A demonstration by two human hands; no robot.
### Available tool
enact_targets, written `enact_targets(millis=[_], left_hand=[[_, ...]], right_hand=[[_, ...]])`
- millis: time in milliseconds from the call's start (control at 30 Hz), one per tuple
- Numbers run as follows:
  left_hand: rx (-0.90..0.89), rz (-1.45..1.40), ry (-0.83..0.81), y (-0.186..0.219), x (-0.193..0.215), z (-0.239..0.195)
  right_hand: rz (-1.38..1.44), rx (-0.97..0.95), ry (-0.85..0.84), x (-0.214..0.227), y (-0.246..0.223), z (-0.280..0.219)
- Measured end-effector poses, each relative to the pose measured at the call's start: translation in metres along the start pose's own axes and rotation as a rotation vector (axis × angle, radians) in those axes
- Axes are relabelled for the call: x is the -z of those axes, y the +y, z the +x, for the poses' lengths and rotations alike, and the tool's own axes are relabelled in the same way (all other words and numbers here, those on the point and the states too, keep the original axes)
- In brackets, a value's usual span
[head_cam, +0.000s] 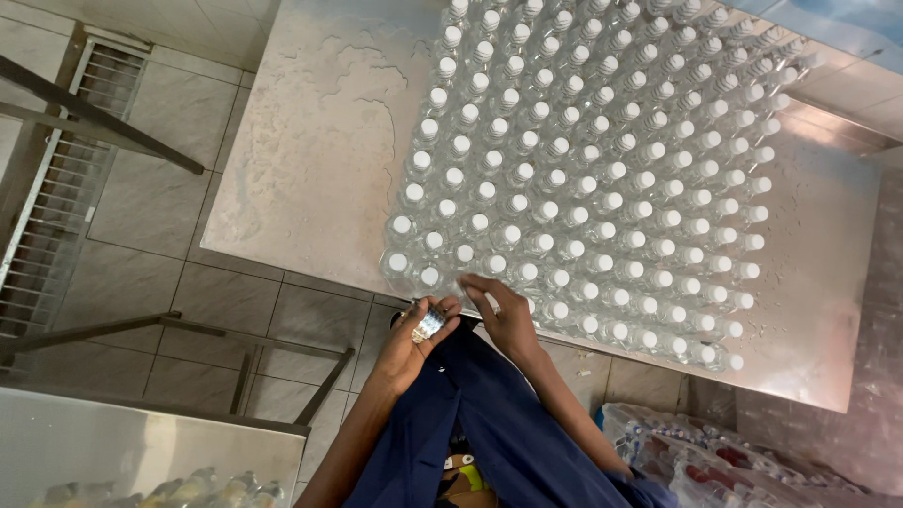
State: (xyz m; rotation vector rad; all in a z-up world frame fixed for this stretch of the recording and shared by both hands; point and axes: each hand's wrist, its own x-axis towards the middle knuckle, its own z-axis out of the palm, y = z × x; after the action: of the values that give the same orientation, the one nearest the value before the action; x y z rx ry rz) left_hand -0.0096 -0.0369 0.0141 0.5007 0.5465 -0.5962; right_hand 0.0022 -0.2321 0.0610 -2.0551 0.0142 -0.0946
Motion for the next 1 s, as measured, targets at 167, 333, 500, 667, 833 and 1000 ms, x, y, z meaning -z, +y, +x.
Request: enact_targets(millis=[167,333,500,667,833,1000], left_hand=[[-0.038,-0.051,0.038,-0.001,0.007,0.001],[-0.070,-0.063,0.045,-0.004,0.010,0.000],[-0.094,-0.066,0.031,-0.008,-0.001,0.000],[-0.093,-0.039,0.015,-0.002,-0.013,-0.004],[-0.113,0.013,-0.026,-0.004,-0.018,-0.004],[-0.119,0.023,-0.036,-0.006,-0.019,-0.002]], right_hand=[[-0.142,0.184,-0.012,-0.017,0.029,0.019],[-0.168,0.274,-0.057,-0.014,0.035,0.015],[-0.108,0.221,-0.072,-0.001,0.042,0.012],[-0.151,0.248,-0.069,0.007,0.045,0.013],[-0.216,0.363,-0.046,0.011,0.034,0.017],[-0.347,0.447,-0.116,0.021,0.011,0.021]])
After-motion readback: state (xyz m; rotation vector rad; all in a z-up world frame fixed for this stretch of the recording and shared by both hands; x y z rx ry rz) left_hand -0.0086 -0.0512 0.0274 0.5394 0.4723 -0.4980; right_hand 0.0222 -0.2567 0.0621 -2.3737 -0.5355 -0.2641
